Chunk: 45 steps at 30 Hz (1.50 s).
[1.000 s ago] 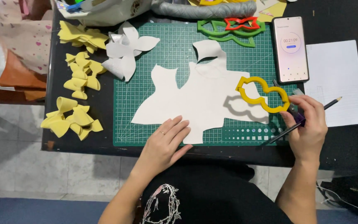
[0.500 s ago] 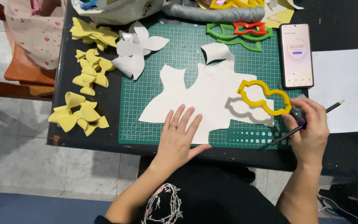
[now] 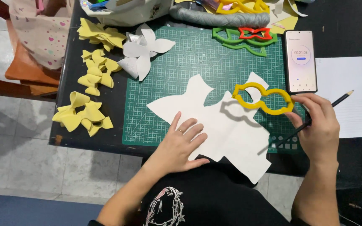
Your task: Tracing bow shapes with a pencil and template and cutting them out with scissors.
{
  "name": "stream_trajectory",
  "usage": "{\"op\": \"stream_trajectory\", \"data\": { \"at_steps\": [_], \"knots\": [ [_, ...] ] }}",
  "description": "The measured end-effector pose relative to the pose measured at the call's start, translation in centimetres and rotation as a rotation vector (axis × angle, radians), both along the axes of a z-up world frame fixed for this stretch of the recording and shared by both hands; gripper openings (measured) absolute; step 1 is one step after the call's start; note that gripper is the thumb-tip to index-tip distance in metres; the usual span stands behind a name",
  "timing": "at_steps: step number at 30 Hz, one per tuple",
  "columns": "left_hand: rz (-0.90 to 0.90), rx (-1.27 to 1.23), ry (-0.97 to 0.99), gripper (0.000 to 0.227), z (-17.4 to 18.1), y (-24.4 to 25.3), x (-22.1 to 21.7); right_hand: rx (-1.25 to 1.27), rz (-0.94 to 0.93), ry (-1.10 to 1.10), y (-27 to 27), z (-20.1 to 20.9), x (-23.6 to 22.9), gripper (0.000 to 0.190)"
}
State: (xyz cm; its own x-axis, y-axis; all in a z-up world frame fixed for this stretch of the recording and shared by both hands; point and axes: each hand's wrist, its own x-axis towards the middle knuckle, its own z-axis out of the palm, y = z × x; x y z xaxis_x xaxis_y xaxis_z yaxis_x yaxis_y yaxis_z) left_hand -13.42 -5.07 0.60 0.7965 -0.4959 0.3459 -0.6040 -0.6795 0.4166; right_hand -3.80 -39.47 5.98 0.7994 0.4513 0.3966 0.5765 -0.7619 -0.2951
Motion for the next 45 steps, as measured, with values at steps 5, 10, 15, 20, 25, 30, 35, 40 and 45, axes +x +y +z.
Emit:
{"op": "stream_trajectory", "data": {
  "at_steps": [5, 10, 15, 20, 25, 30, 35, 40, 45],
  "knots": [
    [-0.081, 0.032, 0.009, 0.057, 0.0, 0.6, 0.9, -0.043, 0.097, -0.029, 2.2, 1.0, 2.0, 0.034],
    [-0.121, 0.034, -0.024, 0.060, 0.0, 0.8, 1.3, -0.082, 0.333, 0.032, 6.9, 1.0, 5.5, 0.039],
    [0.057, -0.034, -0.196, 0.048, -3.9, -0.3, -0.8, -0.099, 0.310, -0.105, 10.5, -1.2, 6.6, 0.031],
    [0.101, -0.041, -0.221, 0.038, -4.9, -0.5, -1.5, -0.107, 0.362, -0.108, 13.3, -2.8, 6.4, 0.029],
    [0.118, -0.107, -0.234, 0.036, -4.5, -0.7, -1.2, -0.108, 0.416, -0.030, 14.9, -6.6, 6.0, 0.031],
    [0.279, -0.259, -0.235, 0.034, -3.2, 3.0, -0.3, -0.045, 0.442, 0.008, 15.6, -7.3, 5.9, 0.031],
    [0.547, -0.325, -0.078, 0.055, -0.3, 7.6, 1.2, -0.023, 0.427, 0.031, 15.8, -7.3, 5.8, 0.029],
    [0.543, -0.300, -0.048, 0.076, -1.6, 7.8, 2.5, -0.025, 0.415, 0.044, 16.2, -6.9, 5.6, 0.030],
    [0.544, -0.313, -0.006, 0.070, -1.8, 8.0, 2.8, 0.021, 0.419, 0.093, 16.6, -6.7, 5.4, 0.028]
  ]
}}
